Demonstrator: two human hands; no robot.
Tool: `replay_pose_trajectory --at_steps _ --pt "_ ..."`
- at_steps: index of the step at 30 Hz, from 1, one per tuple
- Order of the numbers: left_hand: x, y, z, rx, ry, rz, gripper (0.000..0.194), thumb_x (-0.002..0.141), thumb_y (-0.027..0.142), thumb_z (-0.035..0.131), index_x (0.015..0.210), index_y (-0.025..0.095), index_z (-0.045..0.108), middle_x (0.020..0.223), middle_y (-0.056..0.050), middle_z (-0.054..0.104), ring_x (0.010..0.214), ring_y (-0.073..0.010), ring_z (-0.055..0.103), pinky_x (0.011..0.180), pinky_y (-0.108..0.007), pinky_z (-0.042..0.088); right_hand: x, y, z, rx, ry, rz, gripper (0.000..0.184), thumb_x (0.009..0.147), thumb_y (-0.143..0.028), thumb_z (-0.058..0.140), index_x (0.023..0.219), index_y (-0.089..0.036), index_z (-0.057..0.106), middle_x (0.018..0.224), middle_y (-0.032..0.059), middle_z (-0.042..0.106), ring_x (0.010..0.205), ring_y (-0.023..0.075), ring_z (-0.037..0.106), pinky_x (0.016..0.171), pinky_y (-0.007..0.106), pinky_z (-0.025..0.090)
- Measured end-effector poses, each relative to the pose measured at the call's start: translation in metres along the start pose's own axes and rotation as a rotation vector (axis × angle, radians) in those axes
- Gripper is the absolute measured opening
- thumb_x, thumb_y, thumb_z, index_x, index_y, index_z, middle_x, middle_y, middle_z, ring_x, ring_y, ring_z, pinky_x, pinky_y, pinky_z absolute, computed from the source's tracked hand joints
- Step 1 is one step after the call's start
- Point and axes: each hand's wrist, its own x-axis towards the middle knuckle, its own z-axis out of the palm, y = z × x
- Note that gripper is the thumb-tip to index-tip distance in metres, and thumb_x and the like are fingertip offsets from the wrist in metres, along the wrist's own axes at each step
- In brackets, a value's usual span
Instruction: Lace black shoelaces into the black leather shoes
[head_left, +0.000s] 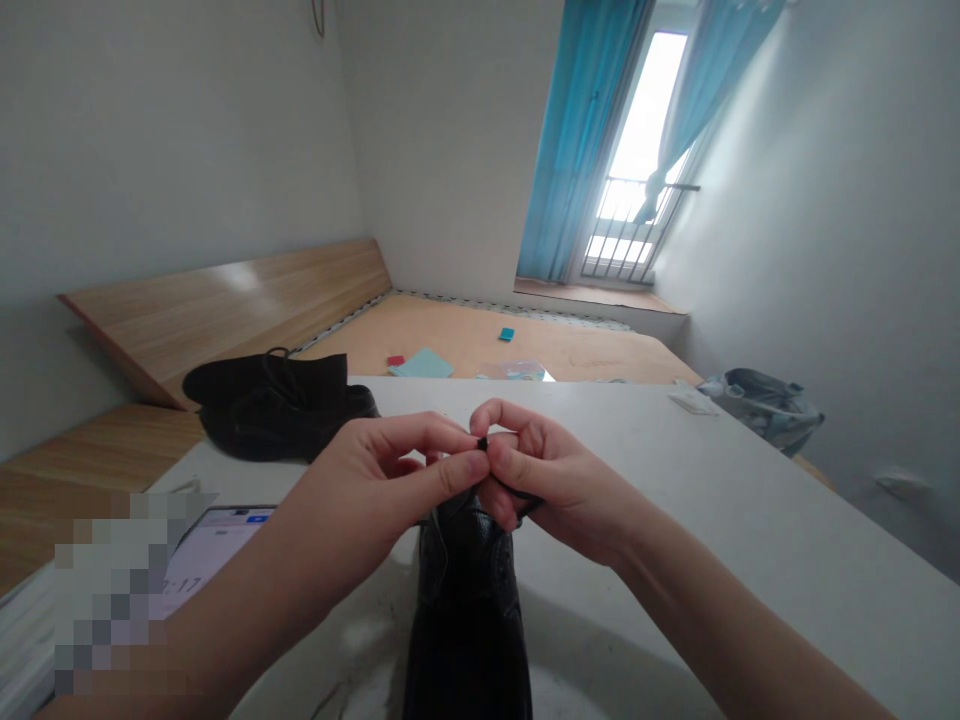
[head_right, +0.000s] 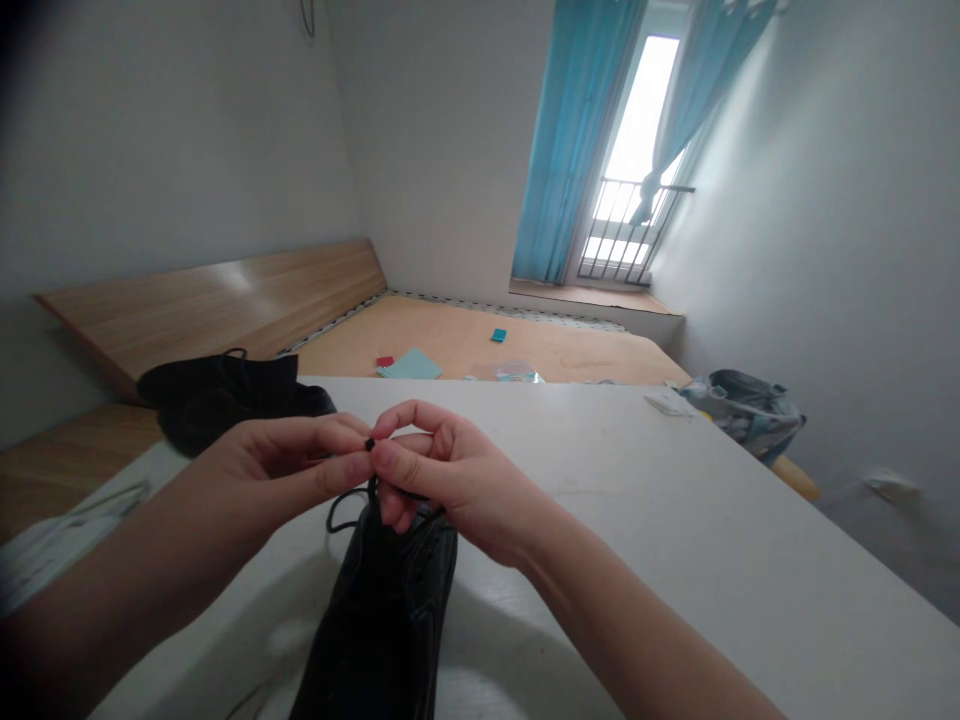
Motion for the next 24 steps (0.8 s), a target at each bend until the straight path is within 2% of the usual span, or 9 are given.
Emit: replay_pose_trajectory --at_steps 5,9,12,16,19,24 --pt "0.0007 -0.0029 -0.0019 0.062 0.083 0.007 0.012 0.083 0.029 0.066 0.075 0.023 0.073 0.07 0.003 0.072 0.072 -0.0137 0.066 0.065 -0.022 0.053 -0.0001 0.001 0.0022 -0.027 0.036 -0.001 0.029 0.085 -0.044 0.069 0.087 -0.019 0.053 0.063 -0.0063 0.053 0.056 0.0068 0.045 0.056 0.02 0.032" --pt "0.0016 -0.0042 -0.002 0.178 0.165 0.074 0.012 0.08 0.029 0.066 0.072 0.023 0.073 0.078 0.004 0.071 0.073 -0.0124 0.062 0.058 -0.021 0.046 0.0005 0.0016 0.0039 0.007 0.004 0.017 0.036 0.087 -0.045 0.065 0.074 -0.017 0.048 0.059 -0.0069 0.045 0.051 0.0059 0.033 0.05 0.022 0.021" --pt "0.0027 -0.0051 -0.0024 0.236 0.198 0.08 0.013 0.079 0.031 0.067 0.072 0.022 0.073 0.083 0.002 0.07 0.075 -0.0137 0.061 0.059 -0.023 0.044 0.0008 0.0014 0.0036 0.021 -0.008 0.021 0.036 0.088 -0.045 0.065 0.073 -0.017 0.047 0.056 -0.008 0.041 0.049 0.0058 0.027 0.048 0.024 0.016" --pt "0.0034 -0.0051 -0.0027 0.341 0.256 0.099 0.015 0.077 0.035 0.068 0.075 0.022 0.075 0.087 0.001 0.069 0.077 -0.0157 0.061 0.064 -0.026 0.045 0.0013 0.0019 0.0024 0.01 -0.004 0.021 0.035 0.087 -0.044 0.066 0.074 -0.017 0.047 0.054 -0.0087 0.04 0.048 0.0058 0.027 0.048 0.024 0.016" --pt "0.0023 -0.0043 -0.0023 0.346 0.255 0.098 0.014 0.077 0.034 0.068 0.075 0.022 0.075 0.086 0.0 0.069 0.077 -0.0159 0.061 0.064 -0.026 0.046 0.0025 0.0028 0.0009 0.017 -0.01 0.017 0.035 0.086 -0.042 0.067 0.073 -0.017 0.047 0.054 -0.0088 0.04 0.048 0.0055 0.027 0.048 0.024 0.015" --pt "0.0015 -0.0044 -0.001 0.207 0.206 0.074 0.014 0.077 0.032 0.069 0.072 0.021 0.075 0.083 -0.002 0.071 0.075 -0.0162 0.062 0.064 -0.024 0.05 0.0034 0.0039 -0.0014 0.008 -0.02 0.006 0.036 0.087 -0.042 0.067 0.072 -0.018 0.045 0.054 -0.0087 0.041 0.048 0.0057 0.028 0.048 0.023 0.016"
